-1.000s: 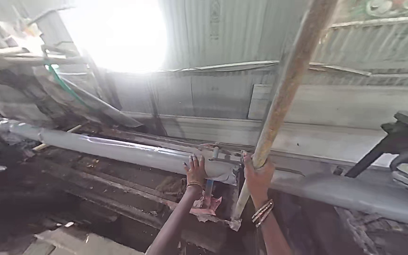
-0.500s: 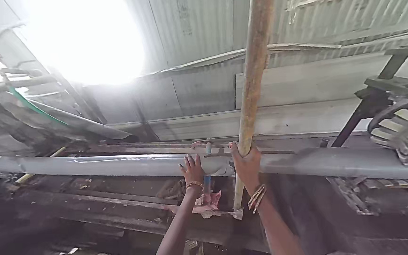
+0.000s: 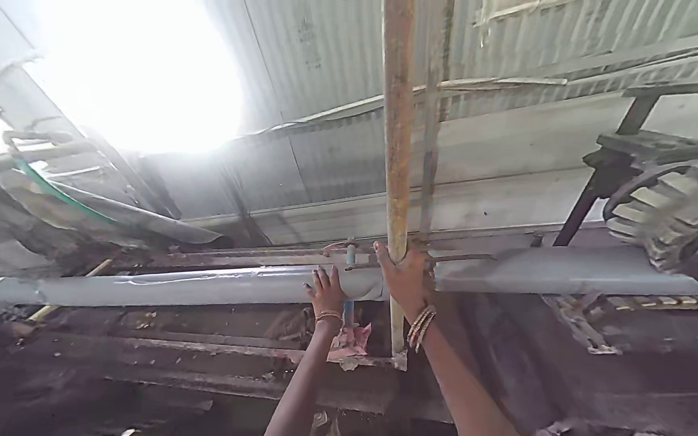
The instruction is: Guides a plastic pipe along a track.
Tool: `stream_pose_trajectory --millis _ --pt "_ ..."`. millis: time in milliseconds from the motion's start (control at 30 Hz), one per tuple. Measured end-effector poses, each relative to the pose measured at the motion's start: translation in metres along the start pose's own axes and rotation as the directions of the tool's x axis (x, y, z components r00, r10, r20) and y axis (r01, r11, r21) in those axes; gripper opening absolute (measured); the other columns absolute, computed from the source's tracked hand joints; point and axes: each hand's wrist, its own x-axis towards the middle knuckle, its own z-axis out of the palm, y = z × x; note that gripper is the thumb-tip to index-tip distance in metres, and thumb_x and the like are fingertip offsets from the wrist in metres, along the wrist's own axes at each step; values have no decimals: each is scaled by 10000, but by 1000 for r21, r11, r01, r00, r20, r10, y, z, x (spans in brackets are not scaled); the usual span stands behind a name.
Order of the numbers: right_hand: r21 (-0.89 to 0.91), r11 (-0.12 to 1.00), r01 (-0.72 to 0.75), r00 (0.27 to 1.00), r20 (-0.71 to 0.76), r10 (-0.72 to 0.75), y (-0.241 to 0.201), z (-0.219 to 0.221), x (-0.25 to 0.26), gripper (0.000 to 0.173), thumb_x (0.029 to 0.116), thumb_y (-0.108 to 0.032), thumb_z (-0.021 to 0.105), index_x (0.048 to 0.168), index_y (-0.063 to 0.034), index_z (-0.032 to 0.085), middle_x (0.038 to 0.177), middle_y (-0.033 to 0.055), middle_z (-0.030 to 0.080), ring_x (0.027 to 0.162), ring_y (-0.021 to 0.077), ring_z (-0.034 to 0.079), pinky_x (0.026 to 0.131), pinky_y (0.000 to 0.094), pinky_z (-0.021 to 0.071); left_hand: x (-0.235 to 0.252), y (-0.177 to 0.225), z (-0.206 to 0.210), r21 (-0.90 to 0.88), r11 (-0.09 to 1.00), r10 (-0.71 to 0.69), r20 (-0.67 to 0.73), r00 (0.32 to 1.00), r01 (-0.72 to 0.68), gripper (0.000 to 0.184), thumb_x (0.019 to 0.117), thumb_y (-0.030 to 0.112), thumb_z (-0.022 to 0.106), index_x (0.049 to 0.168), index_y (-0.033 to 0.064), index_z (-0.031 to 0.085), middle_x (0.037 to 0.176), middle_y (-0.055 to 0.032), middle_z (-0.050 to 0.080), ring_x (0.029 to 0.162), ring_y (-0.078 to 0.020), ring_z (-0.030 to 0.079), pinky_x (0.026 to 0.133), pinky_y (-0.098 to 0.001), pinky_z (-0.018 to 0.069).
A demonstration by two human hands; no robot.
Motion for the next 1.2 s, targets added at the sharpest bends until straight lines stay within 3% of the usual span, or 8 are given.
stream_pose_trajectory --millis 133,300,433,533,633,767,933,1200 --pt "-19 999 -31 999 13 31 -6 -6 -1 259 934 -94 703 1060 120 629 714 86 599 632 90 542 643 266 476 -3 5 0 2 1000 11 -3 1000 -11 816 924 123 693 1631 184 290 1685 -263 162 1560 -458 155 1184 -725 169" --pt "25 1000 -4 1000 31 3 -5 0 -1 258 949 -106 670 1056 124 624 729 49 601 630 10 541 627 186 467 -3 3 -2 -14 1000 -25 30 999 26 787 946 64 634 1636 201 280 1693 -245 155 1567 -446 139 1193 -725 148" --pt "36 999 -25 998 51 24 -7 2 -3 270 960 -109 667 1092 121 613 726 30 581 592 -3 518 590 179 464 -4 2 -2 -14 999 -34 52 998 35 807 941 53 638 1640 205 266 1695 -246 146 1568 -443 138 1192 -719 164" --pt "-14 999 33 999 -11 -34 -2 -4 -1 285 930 -114 690 1046 139 630 721 76 605 626 41 539 639 221 470 -6 14 -4 -16 1000 -10 63 998 11 792 950 54 632 1639 199 269 1696 -247 138 1569 -445 129 1191 -722 155" --pt "5 999 37 999 0 -37 -4 1 -1 276 933 -104 689 1054 134 621 730 57 589 636 -4 517 644 164 443 -8 10 -4 -19 1000 -24 43 999 25 840 917 65 682 1639 194 272 1693 -250 144 1568 -449 132 1190 -726 154" --pt "-1 1000 31 1000 -3 -31 -5 -4 0 270 925 -103 694 1041 131 625 756 85 608 666 31 536 666 195 458 -8 17 -4 0 1000 -10 64 998 10 905 881 82 736 1642 191 258 1695 -253 132 1570 -450 115 1189 -729 147" --pt "3 1000 11 1000 16 -11 -5 -4 0 262 931 -128 692 1025 112 650 737 86 614 654 67 549 657 244 465 -9 18 -2 11 1000 -25 54 998 25 867 900 72 701 1640 203 267 1699 -240 130 1574 -434 119 1191 -723 150" --pt "25 999 41 999 33 -41 -3 -3 0 271 936 -134 675 1036 115 642 704 66 603 623 46 540 628 218 458 -11 23 -2 24 999 -24 67 997 23 882 901 114 723 1643 198 254 1701 -242 113 1575 -438 105 1197 -722 123"
